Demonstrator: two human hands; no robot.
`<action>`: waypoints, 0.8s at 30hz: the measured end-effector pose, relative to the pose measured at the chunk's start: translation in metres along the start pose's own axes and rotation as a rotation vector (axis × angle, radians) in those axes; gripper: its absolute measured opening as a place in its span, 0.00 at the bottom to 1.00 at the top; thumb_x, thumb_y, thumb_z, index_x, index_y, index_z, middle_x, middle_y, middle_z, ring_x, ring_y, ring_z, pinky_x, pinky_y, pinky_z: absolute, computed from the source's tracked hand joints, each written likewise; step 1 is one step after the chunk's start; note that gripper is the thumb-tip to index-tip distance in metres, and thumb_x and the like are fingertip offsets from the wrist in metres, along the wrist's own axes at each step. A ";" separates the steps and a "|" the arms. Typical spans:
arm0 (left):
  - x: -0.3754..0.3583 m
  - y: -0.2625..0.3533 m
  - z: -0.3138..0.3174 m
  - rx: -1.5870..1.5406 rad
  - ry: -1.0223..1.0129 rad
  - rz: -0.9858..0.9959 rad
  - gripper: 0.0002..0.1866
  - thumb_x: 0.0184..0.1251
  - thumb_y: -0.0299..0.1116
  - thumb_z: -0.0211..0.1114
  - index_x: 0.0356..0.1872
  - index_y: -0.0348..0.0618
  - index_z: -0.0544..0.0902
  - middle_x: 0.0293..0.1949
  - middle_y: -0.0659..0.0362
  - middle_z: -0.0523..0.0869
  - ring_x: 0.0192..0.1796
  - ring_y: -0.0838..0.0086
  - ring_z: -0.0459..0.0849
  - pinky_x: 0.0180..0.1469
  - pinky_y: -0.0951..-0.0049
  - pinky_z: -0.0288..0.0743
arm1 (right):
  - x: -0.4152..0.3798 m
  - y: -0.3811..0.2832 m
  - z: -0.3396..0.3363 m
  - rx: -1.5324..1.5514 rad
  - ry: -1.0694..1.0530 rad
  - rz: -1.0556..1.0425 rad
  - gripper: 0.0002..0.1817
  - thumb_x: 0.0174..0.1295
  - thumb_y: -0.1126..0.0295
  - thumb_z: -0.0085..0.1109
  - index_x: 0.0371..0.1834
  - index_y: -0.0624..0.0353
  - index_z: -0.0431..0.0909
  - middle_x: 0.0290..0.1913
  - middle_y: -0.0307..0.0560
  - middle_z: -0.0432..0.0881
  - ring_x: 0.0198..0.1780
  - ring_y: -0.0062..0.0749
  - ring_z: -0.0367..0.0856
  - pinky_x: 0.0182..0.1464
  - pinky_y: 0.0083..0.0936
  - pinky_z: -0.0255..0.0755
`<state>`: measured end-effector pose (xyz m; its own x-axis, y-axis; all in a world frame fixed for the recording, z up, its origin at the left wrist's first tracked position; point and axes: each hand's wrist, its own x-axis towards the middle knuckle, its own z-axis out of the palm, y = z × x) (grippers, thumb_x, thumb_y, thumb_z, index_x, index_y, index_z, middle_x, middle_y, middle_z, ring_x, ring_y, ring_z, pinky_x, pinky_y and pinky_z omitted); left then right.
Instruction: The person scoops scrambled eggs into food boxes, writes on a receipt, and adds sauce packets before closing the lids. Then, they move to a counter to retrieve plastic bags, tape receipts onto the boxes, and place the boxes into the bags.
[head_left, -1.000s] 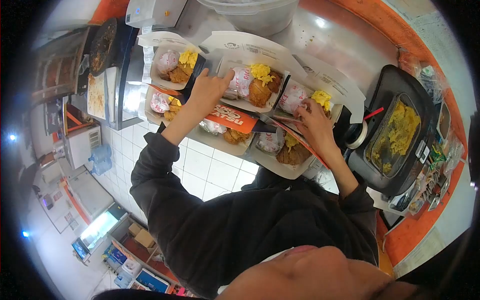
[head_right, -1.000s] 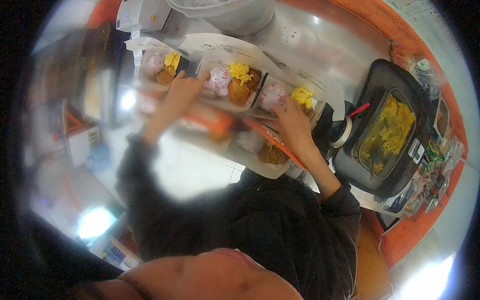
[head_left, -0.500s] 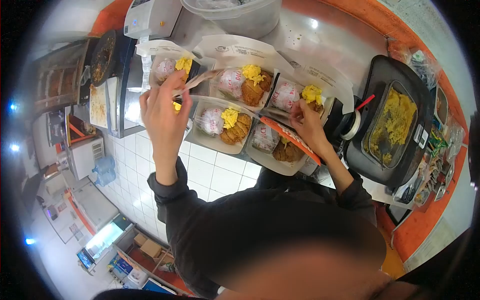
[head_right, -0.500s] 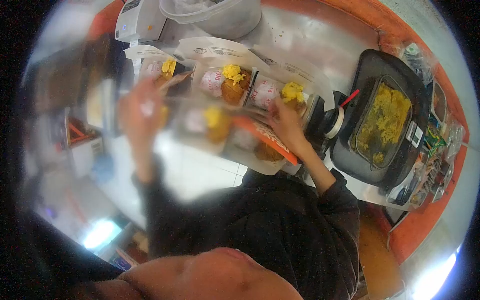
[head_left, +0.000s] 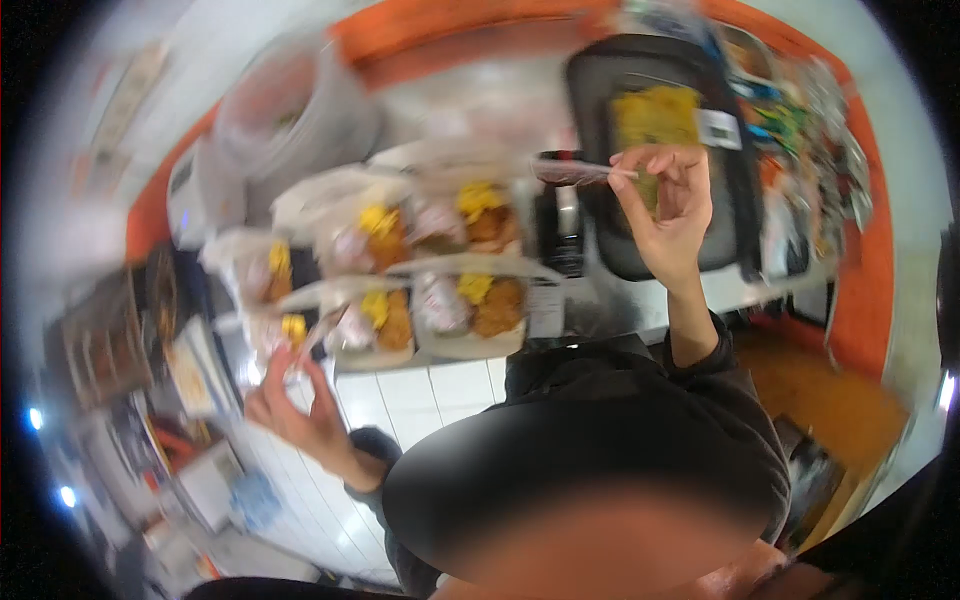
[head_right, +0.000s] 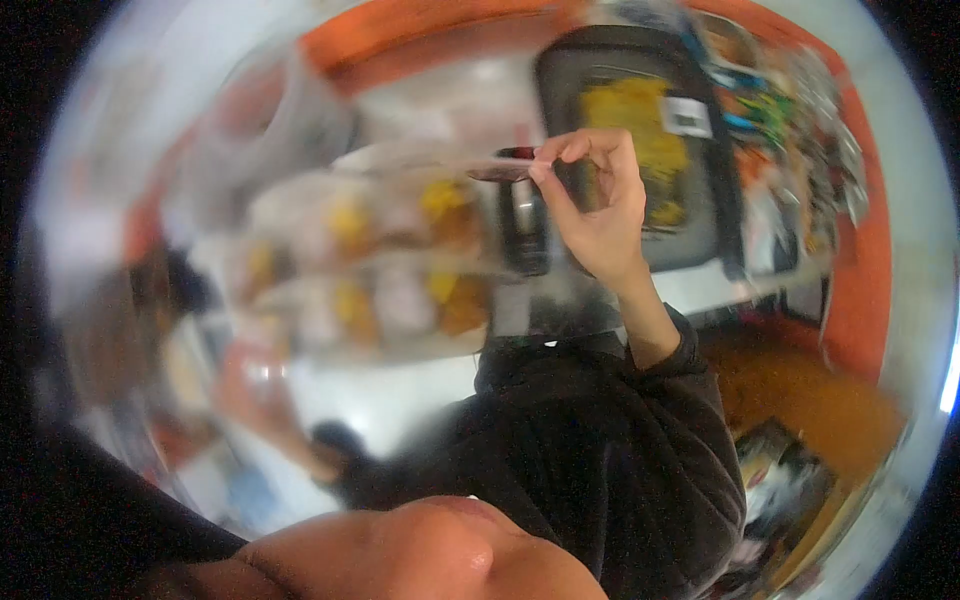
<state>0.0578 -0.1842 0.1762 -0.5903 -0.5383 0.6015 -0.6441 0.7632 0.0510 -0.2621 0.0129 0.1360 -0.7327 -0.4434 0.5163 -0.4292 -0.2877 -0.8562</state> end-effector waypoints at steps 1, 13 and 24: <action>0.001 0.012 0.002 0.003 0.019 -0.027 0.18 0.49 0.23 0.69 0.44 0.46 0.82 0.35 0.66 0.83 0.34 0.71 0.71 0.46 0.69 0.63 | 0.002 -0.011 -0.027 -0.057 0.057 -0.028 0.16 0.53 0.86 0.59 0.38 0.60 0.63 0.37 0.45 0.77 0.42 0.24 0.74 0.50 0.21 0.66; 0.040 0.286 0.038 -0.270 0.023 0.250 0.18 0.51 0.24 0.68 0.46 0.47 0.80 0.33 0.66 0.83 0.36 0.69 0.72 0.49 0.68 0.61 | -0.042 0.039 -0.326 -0.821 0.480 0.140 0.10 0.56 0.79 0.56 0.39 0.63 0.66 0.32 0.45 0.75 0.35 0.30 0.76 0.41 0.24 0.70; 0.037 0.573 0.097 -0.592 -0.346 0.730 0.16 0.55 0.26 0.63 0.46 0.48 0.78 0.33 0.65 0.80 0.37 0.70 0.75 0.49 0.67 0.62 | -0.057 0.128 -0.478 -1.072 0.682 0.108 0.21 0.51 0.73 0.64 0.48 0.65 0.69 0.43 0.53 0.74 0.46 0.40 0.73 0.50 0.29 0.66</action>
<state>-0.3808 0.1984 0.1502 -0.9142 0.1303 0.3836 0.2228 0.9526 0.2074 -0.5273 0.4070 -0.0124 -0.7754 0.1943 0.6009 -0.3269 0.6906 -0.6451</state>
